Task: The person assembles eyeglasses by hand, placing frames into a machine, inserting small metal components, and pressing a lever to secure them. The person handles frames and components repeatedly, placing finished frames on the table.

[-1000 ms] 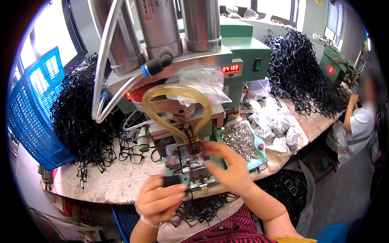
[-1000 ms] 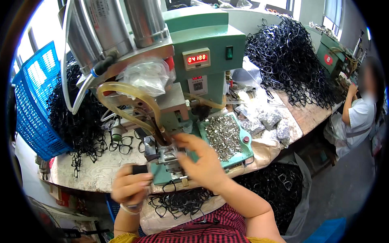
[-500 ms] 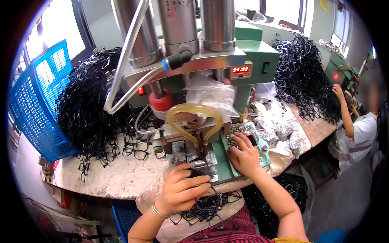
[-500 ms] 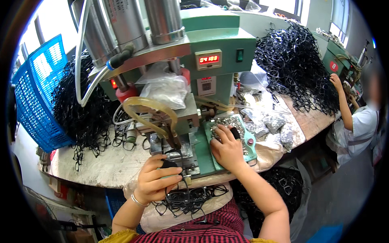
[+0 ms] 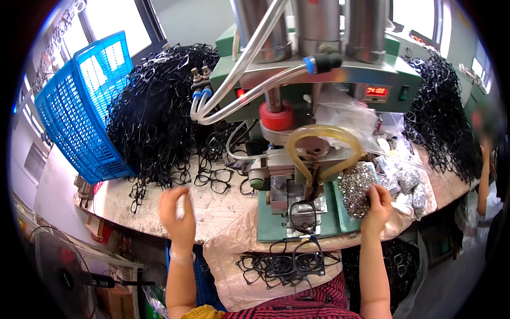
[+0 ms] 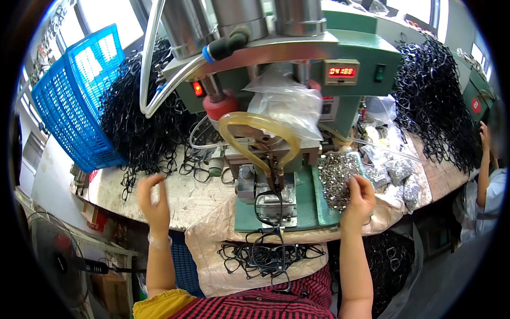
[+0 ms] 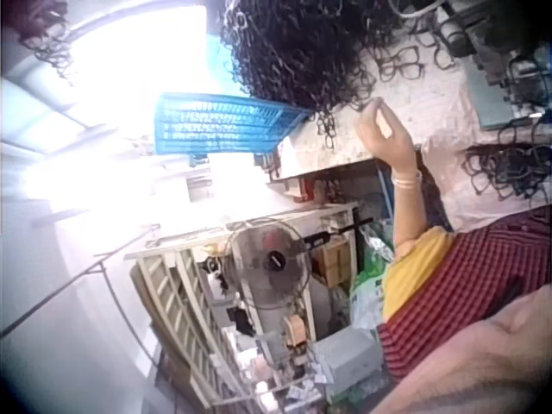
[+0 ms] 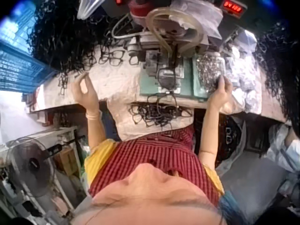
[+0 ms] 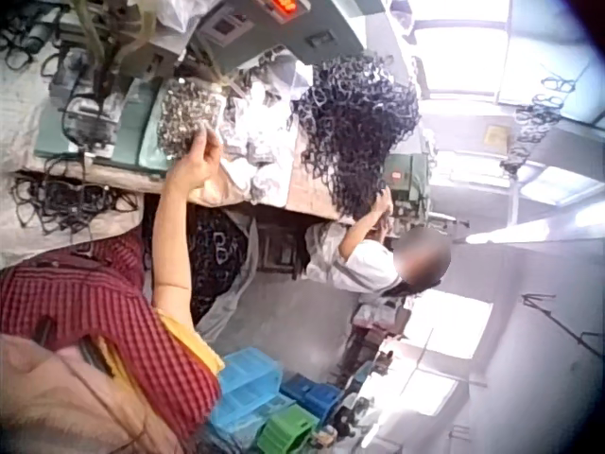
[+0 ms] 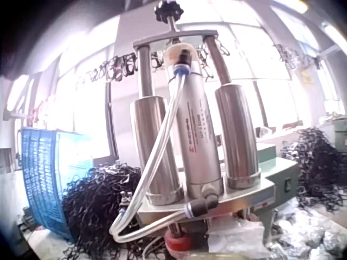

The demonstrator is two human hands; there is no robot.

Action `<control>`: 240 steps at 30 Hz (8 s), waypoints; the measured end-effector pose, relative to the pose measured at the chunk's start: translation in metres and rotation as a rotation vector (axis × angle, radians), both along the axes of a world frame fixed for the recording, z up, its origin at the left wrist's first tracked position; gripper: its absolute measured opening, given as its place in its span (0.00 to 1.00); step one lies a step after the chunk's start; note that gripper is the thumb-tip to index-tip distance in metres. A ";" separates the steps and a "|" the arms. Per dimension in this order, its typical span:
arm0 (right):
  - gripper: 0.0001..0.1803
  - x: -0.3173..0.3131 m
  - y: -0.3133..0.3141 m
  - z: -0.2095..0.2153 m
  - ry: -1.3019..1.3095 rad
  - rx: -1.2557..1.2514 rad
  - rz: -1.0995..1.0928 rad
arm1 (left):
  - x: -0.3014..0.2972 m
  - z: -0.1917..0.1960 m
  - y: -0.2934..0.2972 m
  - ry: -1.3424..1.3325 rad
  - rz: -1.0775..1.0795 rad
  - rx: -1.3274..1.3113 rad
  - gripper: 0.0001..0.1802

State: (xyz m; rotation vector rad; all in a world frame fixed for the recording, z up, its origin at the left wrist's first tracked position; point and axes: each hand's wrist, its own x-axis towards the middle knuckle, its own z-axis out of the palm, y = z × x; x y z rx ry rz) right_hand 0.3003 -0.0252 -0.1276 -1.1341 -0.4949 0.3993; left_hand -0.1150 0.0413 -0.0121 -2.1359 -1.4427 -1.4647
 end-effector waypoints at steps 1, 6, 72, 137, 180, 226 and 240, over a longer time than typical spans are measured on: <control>0.05 -0.004 0.011 0.003 -0.007 0.003 0.030 | -0.003 -0.008 0.028 0.106 -0.055 -0.060 0.10; 0.06 -0.028 0.016 0.047 -0.136 -0.077 0.213 | -0.036 -0.098 0.122 0.459 0.060 -0.381 0.15; 0.05 -0.020 0.008 0.032 -0.529 -0.185 0.172 | 0.108 0.110 -0.095 -0.669 -1.743 -0.585 0.20; 0.07 -0.018 0.028 0.032 -1.366 -0.642 -0.014 | 0.077 0.022 -0.087 0.351 -0.672 0.197 0.11; 0.31 -0.100 0.010 0.101 -0.244 -0.011 0.561 | 0.038 -0.065 0.016 -0.859 -0.394 -0.410 0.08; 0.03 -0.020 0.012 0.037 -0.272 -0.106 0.174 | -0.072 -0.063 0.105 0.631 0.055 -0.268 0.08; 0.08 -0.046 -0.025 0.101 -0.744 -0.126 0.341 | -0.079 -0.057 0.105 -0.114 -0.126 -0.724 0.12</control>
